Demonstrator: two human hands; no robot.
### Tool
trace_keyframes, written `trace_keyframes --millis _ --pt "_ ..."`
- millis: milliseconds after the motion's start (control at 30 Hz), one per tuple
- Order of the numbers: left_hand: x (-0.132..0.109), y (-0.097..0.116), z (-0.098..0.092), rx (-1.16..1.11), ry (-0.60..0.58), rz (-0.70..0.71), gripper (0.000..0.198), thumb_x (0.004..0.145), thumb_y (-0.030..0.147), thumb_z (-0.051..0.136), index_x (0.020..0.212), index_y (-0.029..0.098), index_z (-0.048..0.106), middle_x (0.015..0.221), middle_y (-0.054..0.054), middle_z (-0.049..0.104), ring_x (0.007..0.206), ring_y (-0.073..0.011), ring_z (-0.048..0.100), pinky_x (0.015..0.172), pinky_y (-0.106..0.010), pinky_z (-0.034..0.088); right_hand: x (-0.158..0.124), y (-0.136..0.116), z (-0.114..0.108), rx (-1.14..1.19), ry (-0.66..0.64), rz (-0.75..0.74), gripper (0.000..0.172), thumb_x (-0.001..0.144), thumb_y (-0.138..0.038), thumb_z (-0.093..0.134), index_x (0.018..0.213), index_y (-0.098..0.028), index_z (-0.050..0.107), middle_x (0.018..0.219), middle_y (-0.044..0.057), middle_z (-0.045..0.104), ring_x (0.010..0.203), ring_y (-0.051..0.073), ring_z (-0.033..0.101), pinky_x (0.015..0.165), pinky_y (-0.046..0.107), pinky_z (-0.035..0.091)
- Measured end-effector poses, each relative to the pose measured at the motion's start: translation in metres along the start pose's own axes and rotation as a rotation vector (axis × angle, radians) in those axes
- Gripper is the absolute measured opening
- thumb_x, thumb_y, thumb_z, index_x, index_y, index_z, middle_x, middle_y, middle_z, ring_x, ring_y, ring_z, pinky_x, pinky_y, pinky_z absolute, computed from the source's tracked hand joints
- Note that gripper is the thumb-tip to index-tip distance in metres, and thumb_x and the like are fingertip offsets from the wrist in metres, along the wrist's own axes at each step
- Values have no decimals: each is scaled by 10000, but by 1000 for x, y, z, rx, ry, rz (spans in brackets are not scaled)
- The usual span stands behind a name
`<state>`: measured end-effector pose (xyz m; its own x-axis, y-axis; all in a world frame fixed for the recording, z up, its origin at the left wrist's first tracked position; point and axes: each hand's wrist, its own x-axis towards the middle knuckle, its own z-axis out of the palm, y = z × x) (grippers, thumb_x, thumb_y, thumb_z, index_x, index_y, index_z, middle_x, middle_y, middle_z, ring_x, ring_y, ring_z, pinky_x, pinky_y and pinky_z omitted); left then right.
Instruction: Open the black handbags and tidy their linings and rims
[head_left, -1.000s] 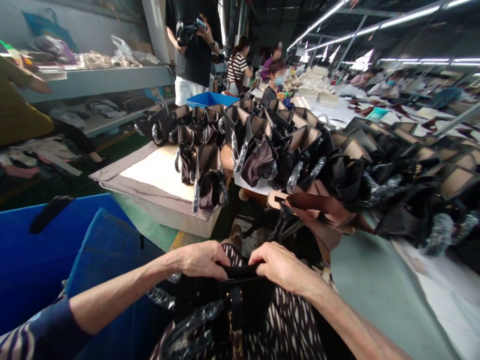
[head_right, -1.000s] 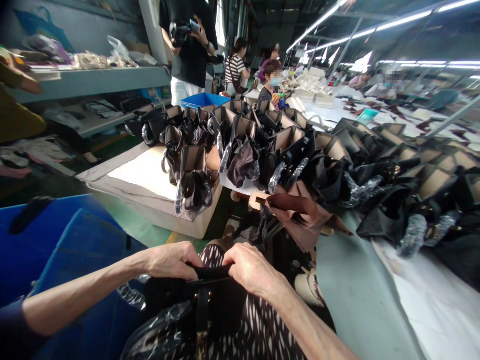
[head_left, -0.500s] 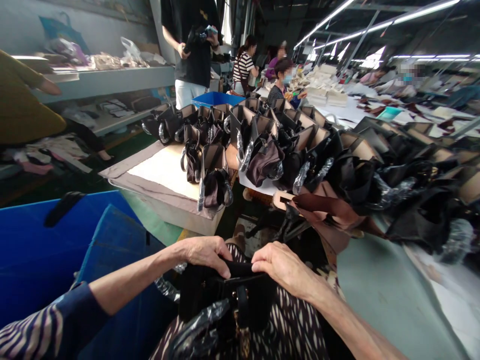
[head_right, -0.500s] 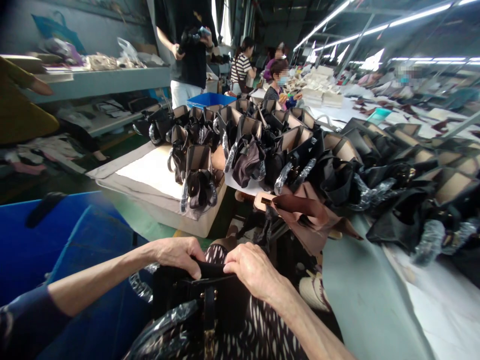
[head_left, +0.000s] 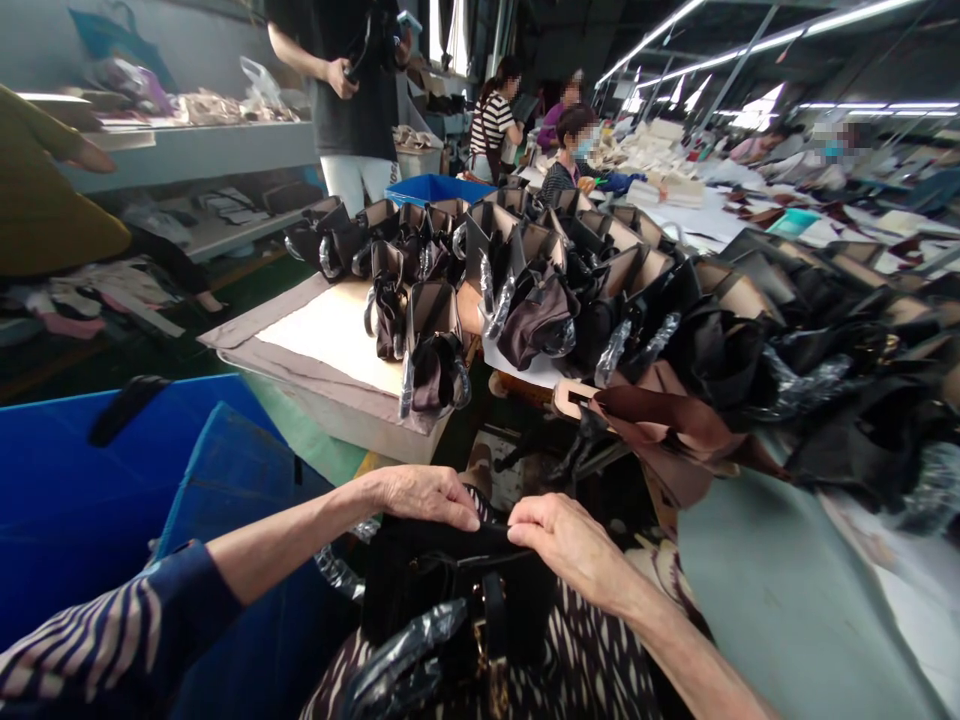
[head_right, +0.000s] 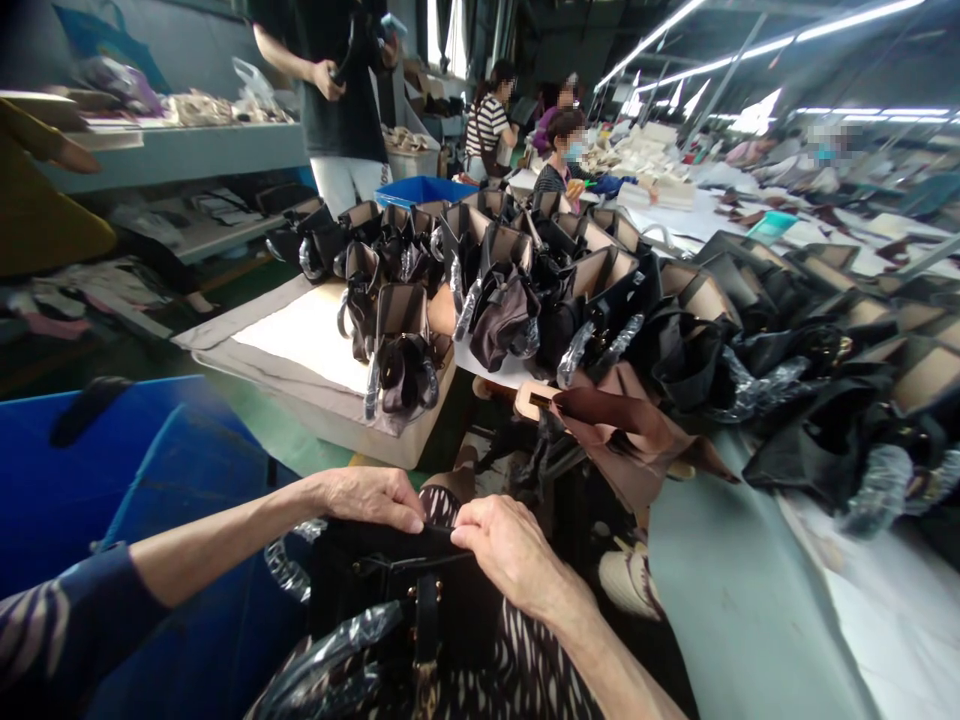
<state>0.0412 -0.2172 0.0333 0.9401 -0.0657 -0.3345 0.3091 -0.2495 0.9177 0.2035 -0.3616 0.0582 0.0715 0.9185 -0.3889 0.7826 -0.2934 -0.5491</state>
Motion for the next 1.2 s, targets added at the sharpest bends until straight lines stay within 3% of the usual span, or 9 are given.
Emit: trace_keyframes --millis 200,333,533,667,767,833,1000,1100,1200 --pt "1 2 -2 30 -17 13 276 792 334 502 640 125 598 574 45 450 533 -62 353 505 -142 303 -4 -3 5 -62 34 -15 239 787 -294 433 604 -196 551 580 -52 504 619 90 469 568 209 256" --pt "1 22 -3 263 -63 -18 212 778 220 468 626 131 585 514 49 399 503 -68 344 471 -154 278 -7 -7 6 -67 78 -19 227 784 -299 458 613 -203 573 615 -42 559 657 103 496 595 213 267" --pt "9 44 31 547 173 -65 301 680 67 411 873 166 620 745 -10 616 614 -113 494 539 -171 334 -12 -8 4 -68 91 -15 215 779 -255 452 632 -213 603 608 -27 587 657 115 523 575 215 263" --pt "17 39 46 507 270 -73 152 711 259 515 681 151 618 613 3 568 550 -105 459 496 -171 307 -17 -9 3 -64 79 -27 217 788 -236 442 651 -212 608 639 -26 603 659 109 532 577 213 283" --pt "21 35 42 470 295 -133 195 692 292 552 570 147 599 501 25 467 502 -94 408 462 -172 272 -21 -10 3 -44 103 -56 199 787 -213 430 673 -207 593 705 -18 607 728 115 542 637 208 324" --pt "20 36 37 402 310 -171 175 681 285 561 579 152 609 482 37 427 496 -91 395 449 -172 256 -25 -9 4 10 140 -61 151 752 -198 460 830 -225 587 829 -18 600 765 117 537 674 206 356" --pt "11 44 26 307 356 -192 152 656 276 586 592 148 634 465 45 411 483 -88 371 446 -181 248 -29 -6 8 14 286 -57 695 627 -123 510 1278 -241 296 1306 13 360 1103 156 424 915 237 347" --pt "7 52 20 307 357 -178 126 635 252 599 572 148 632 449 49 394 480 -85 368 442 -178 249 -23 -5 -1 -94 334 16 719 607 -125 512 1291 -200 304 1323 49 348 1180 210 354 976 301 297" --pt "2 59 11 280 355 -157 125 635 250 587 595 143 635 454 54 389 470 -78 364 432 -176 244 -15 -4 -18 -50 310 71 559 620 -175 536 1173 -209 460 1183 43 495 1069 227 449 895 315 350"
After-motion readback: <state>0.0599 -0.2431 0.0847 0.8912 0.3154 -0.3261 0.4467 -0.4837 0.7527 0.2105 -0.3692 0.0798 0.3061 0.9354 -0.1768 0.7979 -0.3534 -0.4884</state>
